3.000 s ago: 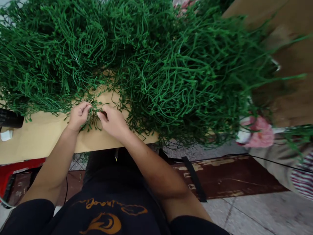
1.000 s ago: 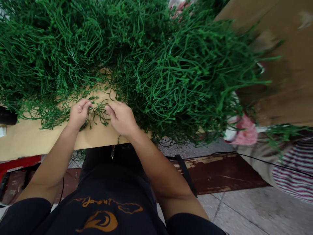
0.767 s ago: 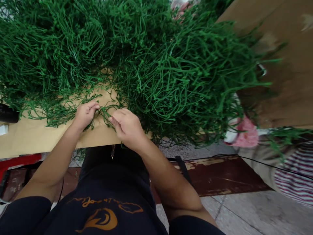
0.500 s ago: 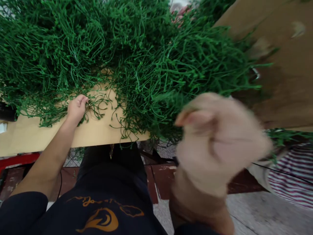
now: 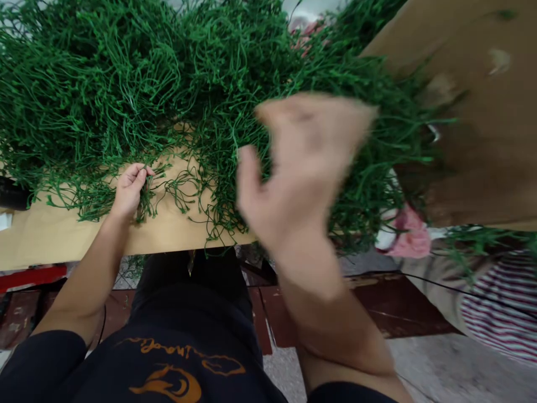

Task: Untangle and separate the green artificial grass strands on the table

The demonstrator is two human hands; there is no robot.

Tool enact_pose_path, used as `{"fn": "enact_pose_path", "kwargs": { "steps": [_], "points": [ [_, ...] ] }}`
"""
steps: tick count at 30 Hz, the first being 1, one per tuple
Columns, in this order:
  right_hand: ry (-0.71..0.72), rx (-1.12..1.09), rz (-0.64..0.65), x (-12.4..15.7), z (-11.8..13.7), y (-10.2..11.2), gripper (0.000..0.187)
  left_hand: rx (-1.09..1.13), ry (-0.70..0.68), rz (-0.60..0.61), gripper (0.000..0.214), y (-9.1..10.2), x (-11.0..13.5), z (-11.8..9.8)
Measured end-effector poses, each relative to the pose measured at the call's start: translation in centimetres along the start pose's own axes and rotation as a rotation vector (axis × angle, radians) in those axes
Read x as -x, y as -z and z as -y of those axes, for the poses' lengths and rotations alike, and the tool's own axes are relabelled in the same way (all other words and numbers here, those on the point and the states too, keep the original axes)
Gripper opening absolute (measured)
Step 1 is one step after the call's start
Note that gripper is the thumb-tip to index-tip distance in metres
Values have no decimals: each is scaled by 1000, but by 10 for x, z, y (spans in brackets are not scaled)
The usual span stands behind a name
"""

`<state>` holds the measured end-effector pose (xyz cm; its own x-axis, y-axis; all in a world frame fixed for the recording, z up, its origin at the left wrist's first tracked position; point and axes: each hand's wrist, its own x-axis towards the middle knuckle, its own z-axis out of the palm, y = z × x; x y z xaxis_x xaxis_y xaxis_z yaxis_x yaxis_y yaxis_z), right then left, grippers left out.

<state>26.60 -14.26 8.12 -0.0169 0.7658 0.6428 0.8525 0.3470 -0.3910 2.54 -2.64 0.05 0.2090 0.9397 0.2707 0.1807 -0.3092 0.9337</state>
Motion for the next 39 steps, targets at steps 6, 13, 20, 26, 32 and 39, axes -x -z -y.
{"fn": "enact_pose_path", "kwargs": {
  "steps": [6, 13, 20, 26, 32, 39],
  "points": [
    [-66, -320, 331, -1, 37, -114, 43, 5, -104, -25, 40, -1, 5, 0],
    [-215, -494, 434, -12, 40, -125, 13, -130, -149, -58, 31, 2, 8, -11],
    [-374, -715, 345, -5, 27, -131, 11, -705, -212, 49, 20, 10, 13, -50],
    [-437, -847, 283, -4, 26, -133, 19, -738, -57, 361, 28, 26, 9, -54],
    [-551, -992, 275, -7, 22, -130, 30, -707, -91, 490, 26, 18, 9, -32],
    [-571, -1136, 347, -3, 23, -125, 45, -470, 95, 291, 18, 8, 10, -25]
  ]
}}
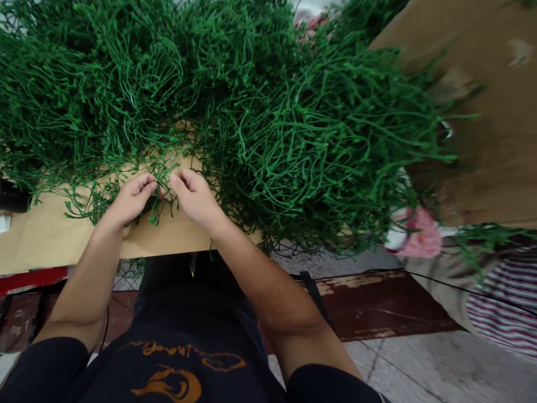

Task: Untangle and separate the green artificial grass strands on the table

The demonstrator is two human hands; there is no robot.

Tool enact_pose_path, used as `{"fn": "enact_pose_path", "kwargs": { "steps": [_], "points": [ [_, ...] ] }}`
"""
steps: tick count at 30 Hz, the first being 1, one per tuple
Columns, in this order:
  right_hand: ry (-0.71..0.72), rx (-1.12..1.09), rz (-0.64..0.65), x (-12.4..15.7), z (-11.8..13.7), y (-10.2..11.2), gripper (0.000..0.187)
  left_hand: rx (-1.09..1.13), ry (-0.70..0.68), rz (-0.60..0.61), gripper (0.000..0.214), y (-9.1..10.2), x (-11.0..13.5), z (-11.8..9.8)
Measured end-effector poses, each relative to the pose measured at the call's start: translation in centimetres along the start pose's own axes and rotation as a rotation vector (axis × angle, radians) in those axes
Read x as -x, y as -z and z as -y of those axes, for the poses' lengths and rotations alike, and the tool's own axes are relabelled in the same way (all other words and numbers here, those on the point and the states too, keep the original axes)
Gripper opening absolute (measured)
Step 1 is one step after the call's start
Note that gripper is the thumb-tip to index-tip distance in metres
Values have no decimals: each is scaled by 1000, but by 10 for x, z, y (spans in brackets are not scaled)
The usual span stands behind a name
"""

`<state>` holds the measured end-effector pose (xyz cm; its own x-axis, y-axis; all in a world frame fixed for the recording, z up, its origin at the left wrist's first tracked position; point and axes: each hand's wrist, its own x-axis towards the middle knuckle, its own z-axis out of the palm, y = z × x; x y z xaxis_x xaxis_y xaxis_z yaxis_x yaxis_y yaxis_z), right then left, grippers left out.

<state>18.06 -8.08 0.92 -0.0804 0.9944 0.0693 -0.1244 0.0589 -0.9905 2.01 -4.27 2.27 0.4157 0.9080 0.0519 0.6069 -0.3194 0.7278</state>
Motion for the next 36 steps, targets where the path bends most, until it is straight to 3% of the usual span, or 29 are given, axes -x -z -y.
{"fn": "enact_pose_path", "kwargs": {
  "steps": [5, 11, 23, 32, 36],
  "points": [
    [29, 47, 30, 3, -2, -1, 49, -66, 0, -135, 16, -6, -5, 16],
    [121, 240, -17, 21, 8, 1, 46, -237, -5, -186, 19, -7, -11, 27],
    [176, 545, -134, 60, 23, 1, 28, -365, -65, -157, 25, -21, -8, 16],
    [193, 565, -147, 63, 24, -1, 28, -356, -56, -106, 25, -17, -5, 3],
    [126, 556, -76, 56, 20, 6, 29, -364, -28, -118, 26, -16, -6, 7]
  ]
}}
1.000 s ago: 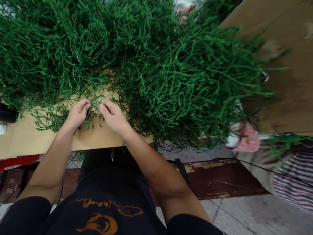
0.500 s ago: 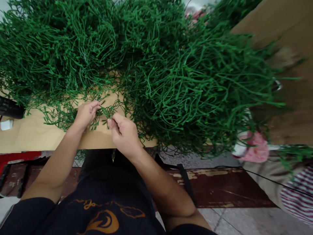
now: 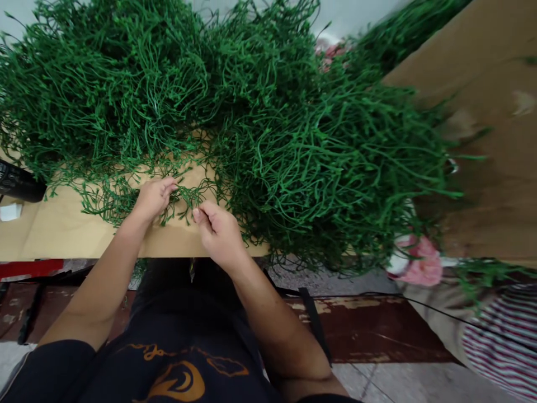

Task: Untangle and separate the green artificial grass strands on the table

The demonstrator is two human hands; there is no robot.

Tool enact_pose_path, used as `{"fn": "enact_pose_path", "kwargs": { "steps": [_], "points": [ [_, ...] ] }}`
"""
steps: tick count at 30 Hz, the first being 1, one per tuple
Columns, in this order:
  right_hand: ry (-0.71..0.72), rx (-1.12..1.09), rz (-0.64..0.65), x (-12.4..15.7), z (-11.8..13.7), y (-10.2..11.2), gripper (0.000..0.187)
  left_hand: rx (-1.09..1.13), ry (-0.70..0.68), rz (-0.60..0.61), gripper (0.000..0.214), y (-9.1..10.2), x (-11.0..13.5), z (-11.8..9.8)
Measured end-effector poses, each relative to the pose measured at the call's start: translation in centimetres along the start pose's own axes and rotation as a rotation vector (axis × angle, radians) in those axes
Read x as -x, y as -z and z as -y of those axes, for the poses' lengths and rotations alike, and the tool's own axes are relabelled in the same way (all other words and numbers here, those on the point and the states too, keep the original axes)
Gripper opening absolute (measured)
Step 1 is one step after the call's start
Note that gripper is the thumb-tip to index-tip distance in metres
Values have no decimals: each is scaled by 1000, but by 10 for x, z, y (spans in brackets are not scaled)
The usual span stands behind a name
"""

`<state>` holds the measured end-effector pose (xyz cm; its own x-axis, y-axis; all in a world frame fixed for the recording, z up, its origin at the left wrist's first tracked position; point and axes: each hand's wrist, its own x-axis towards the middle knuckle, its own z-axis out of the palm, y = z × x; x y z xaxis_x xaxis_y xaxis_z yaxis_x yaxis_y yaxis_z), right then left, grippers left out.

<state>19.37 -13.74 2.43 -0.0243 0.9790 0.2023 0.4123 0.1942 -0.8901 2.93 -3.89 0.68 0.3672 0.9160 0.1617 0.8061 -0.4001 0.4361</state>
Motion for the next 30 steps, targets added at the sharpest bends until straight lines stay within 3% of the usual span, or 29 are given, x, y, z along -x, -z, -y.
{"fn": "enact_pose_path", "kwargs": {
  "steps": [6, 15, 25, 30],
  "points": [
    [-107, -40, 224, -9, -13, 9, 28, 93, -16, -13, 24, -2, 3, 5],
    [-33, 156, -30, -26, -17, 16, 19, 194, -19, 9, 30, -2, 6, 7],
    [-129, 146, -15, -24, -18, 24, 19, 240, -2, 30, 29, 3, 8, 1],
    [-119, 283, 27, -26, -4, 28, 16, 245, -25, 13, 33, 0, 7, 6]
  ]
}}
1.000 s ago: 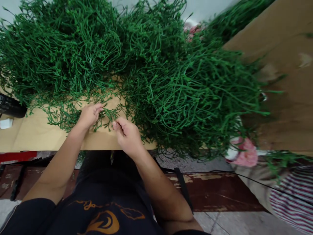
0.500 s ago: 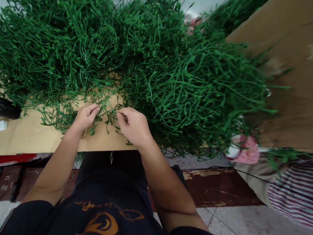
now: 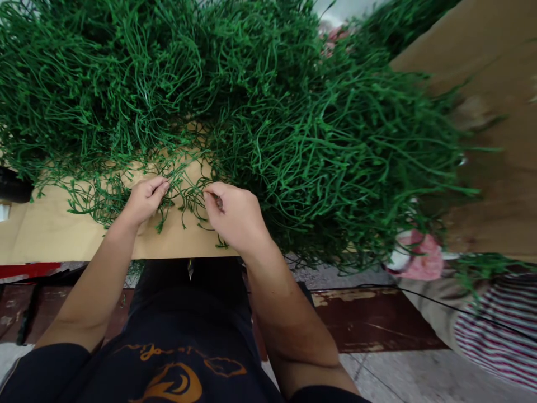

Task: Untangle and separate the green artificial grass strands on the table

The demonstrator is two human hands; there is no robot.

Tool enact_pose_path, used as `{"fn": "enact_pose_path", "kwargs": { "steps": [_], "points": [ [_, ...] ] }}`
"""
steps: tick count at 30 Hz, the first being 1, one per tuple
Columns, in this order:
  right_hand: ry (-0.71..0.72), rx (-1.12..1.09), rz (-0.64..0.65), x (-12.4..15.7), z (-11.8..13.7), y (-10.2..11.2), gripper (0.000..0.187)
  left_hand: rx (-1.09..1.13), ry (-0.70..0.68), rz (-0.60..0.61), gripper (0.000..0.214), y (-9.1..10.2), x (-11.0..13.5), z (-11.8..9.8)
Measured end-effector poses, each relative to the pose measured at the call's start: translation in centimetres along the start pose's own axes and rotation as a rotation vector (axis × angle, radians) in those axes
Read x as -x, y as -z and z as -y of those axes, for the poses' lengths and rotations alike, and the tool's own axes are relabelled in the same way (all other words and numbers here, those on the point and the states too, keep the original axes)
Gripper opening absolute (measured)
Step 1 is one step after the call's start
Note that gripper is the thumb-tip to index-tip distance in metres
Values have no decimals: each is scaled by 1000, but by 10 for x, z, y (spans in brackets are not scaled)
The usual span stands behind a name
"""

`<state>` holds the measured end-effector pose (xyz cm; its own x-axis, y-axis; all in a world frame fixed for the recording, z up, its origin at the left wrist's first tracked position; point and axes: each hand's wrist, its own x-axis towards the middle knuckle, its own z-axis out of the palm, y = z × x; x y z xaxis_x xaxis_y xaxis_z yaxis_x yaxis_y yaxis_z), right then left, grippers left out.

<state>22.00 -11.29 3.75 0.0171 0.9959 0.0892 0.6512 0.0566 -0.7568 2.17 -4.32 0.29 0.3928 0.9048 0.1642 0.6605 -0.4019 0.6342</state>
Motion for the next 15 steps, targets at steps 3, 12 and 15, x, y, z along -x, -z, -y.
{"fn": "enact_pose_path", "kwargs": {
  "steps": [3, 12, 15],
  "points": [
    [66, 65, 43, 2, 6, 5, 15, -20, 13, -10, 30, -2, -2, 5],
    [265, -54, 368, 15, 4, -2, 20, -189, 94, -30, 29, -2, -3, 1],
    [337, -137, 362, 20, 1, -8, 20, -247, 95, 11, 27, -3, -3, -4]
  ]
}}
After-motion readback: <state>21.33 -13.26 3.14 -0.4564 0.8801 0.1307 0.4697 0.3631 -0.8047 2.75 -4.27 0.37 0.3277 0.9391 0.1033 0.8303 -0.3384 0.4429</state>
